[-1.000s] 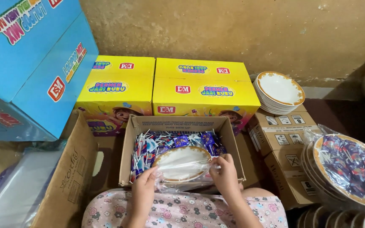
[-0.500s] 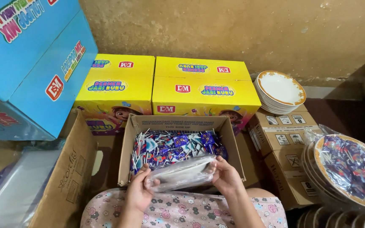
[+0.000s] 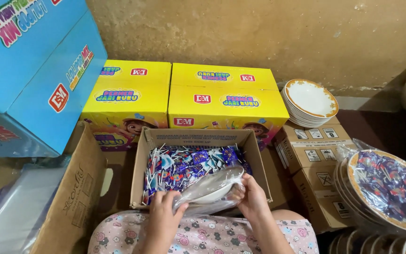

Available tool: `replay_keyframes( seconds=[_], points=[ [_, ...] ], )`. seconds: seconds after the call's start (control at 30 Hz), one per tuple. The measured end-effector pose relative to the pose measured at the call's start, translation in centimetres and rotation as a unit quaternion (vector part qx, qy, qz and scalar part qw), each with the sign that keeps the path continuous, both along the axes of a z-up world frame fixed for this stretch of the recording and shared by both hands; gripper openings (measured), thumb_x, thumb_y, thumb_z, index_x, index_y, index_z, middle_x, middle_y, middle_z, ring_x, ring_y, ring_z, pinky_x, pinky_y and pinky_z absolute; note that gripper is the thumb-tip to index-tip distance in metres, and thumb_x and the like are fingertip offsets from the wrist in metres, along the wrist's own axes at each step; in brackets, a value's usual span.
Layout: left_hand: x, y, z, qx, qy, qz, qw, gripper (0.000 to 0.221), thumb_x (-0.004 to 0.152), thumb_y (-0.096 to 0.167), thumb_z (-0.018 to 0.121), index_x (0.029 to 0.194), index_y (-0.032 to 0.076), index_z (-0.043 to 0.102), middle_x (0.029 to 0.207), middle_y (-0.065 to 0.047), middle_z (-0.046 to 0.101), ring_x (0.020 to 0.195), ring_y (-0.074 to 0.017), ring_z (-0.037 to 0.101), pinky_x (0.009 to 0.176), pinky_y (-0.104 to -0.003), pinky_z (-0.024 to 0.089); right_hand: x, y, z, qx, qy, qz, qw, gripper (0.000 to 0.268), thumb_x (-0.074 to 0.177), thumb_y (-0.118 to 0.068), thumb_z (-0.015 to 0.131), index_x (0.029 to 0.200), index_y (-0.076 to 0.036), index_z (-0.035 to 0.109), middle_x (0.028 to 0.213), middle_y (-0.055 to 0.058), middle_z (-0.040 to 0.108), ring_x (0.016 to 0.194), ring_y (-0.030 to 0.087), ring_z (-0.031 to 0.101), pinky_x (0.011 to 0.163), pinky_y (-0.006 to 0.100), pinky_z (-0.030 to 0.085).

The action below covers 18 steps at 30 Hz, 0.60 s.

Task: Sorting candy packets from a large box onto plates and wrapping them with plastic film.

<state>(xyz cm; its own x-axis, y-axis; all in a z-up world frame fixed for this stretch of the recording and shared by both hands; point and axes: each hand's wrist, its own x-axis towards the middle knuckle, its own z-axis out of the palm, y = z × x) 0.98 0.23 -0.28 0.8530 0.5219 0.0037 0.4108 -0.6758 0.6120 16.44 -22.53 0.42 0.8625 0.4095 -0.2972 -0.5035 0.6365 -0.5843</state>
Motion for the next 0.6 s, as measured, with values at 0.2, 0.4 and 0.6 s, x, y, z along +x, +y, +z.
replay_keyframes(
  seconds=[0.2,0.4,0.6],
  points=[
    [-2.6,-1.1,11.0,-0.155,0.174,0.038,0.972,0.032,0.104,0.041,0.047,0.126,0.028,0.066,0.093,0.008,0.078,0.071,-0.0075,0.068,0.065,-0.025,0.049,0.0,-0.1,0.5,-0.036,-0.007,-0.007,0.999,0.012,0.1,-0.005,0.039,0.104,-0.009,0.05,0.061,-0.001,0.04,0.05,0.009,0.036,0.045,0.024,0.034],
    [0.0,0.9,2.3,-0.623,-0.25,0.157,0.725,0.053,0.095,-0.004,0.052,0.147,0.002,0.042,0.12,-0.03,0.062,0.094,-0.0337,0.065,0.079,-0.041,0.058,0.4,0.2,0.0,-0.062,-0.032,0.017,0.997,0.017,0.099,0.0,0.038,0.099,-0.01,0.051,0.061,-0.002,0.034,0.051,0.01,0.03,0.047,0.025,0.03],
    [1.1,2.4,-4.8,-0.785,-0.277,0.092,0.546,0.032,0.095,-0.001,0.052,0.123,0.013,0.056,0.076,-0.005,0.058,0.065,-0.0174,0.058,0.056,-0.028,0.045,1.2,-0.3,1.1,-0.142,-0.092,0.08,0.982,0.026,0.1,-0.006,0.045,0.121,0.0,0.058,0.073,0.002,0.048,0.063,0.012,0.049,0.061,0.026,0.045]
  ],
)
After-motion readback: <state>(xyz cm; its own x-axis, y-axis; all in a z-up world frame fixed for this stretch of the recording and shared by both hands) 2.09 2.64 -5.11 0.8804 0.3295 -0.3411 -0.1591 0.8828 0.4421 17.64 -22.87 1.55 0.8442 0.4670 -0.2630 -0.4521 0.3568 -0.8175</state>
